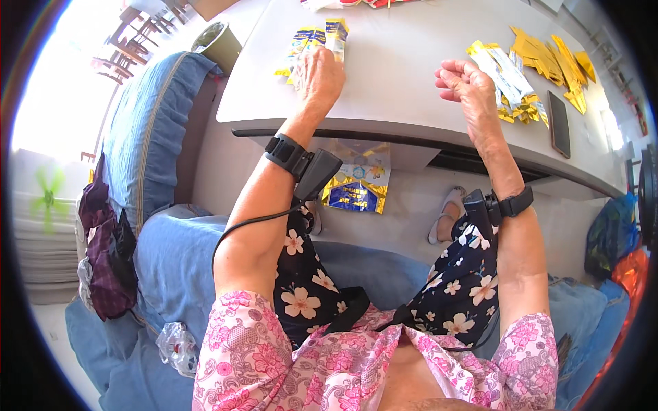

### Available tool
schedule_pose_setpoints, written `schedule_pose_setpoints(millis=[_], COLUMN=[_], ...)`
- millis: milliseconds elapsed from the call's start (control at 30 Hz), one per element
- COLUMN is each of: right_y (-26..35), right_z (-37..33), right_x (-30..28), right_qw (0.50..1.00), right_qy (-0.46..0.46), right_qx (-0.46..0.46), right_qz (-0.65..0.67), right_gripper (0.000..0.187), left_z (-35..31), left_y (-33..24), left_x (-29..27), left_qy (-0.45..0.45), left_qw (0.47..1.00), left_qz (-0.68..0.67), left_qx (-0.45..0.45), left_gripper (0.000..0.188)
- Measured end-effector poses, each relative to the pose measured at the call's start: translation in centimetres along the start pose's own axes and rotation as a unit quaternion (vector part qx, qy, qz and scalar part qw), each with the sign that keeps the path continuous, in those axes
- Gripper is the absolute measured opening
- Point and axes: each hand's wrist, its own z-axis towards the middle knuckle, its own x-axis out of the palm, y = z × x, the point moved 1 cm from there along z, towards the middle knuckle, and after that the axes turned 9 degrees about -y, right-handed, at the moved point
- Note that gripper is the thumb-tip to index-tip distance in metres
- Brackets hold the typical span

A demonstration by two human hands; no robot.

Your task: The person handles food pouches on a table, picking them up one at a time, turning them over to look at the packaging, and setting them down.

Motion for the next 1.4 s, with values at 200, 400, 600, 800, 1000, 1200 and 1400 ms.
schedule_pose_setpoints(millis=[200, 400, 600, 800, 1000, 1200, 1400], right_y=[-1.3, -2.8, -3.7, -2.9, -3.6, -3.0, -2.2], right_z=[1.0, 1.6, 2.2, 2.5, 4.0, 3.9, 4.3], right_x=[-1.9, -3.9, -5.1, -5.6, -8.8, -10.1, -10.4], right_qw=[0.895, 0.762, 0.729, 0.725, 0.643, 0.729, 0.760], right_qy=[-0.078, -0.073, -0.018, -0.078, -0.226, -0.174, -0.232], right_qx=[-0.322, -0.378, -0.275, -0.310, -0.344, -0.197, -0.247], right_qz=[-0.298, -0.521, -0.626, -0.610, -0.646, -0.632, -0.555], right_gripper=[0.025, 0.031, 0.032, 0.018, 0.032, 0.027, 0.020], left_z=[-0.4, -0.7, 0.3, 1.7, 3.1, 3.0, 3.3], left_y=[-0.4, 0.9, 2.5, 4.3, 6.8, 6.3, 4.3], left_x=[0.6, 1.3, 1.9, 2.7, 3.2, 2.3, 1.5], left_qy=[0.081, 0.116, 0.112, 0.089, 0.097, 0.106, 0.010], left_qw=[0.984, 0.971, 0.972, 0.967, 0.972, 0.976, 0.969], left_qz=[0.131, 0.174, 0.187, 0.227, 0.211, 0.190, 0.243], left_qx=[0.087, 0.118, 0.091, 0.078, 0.025, -0.005, 0.048], left_gripper=[0.041, 0.042, 0.046, 0.044, 0.045, 0.052, 0.052])
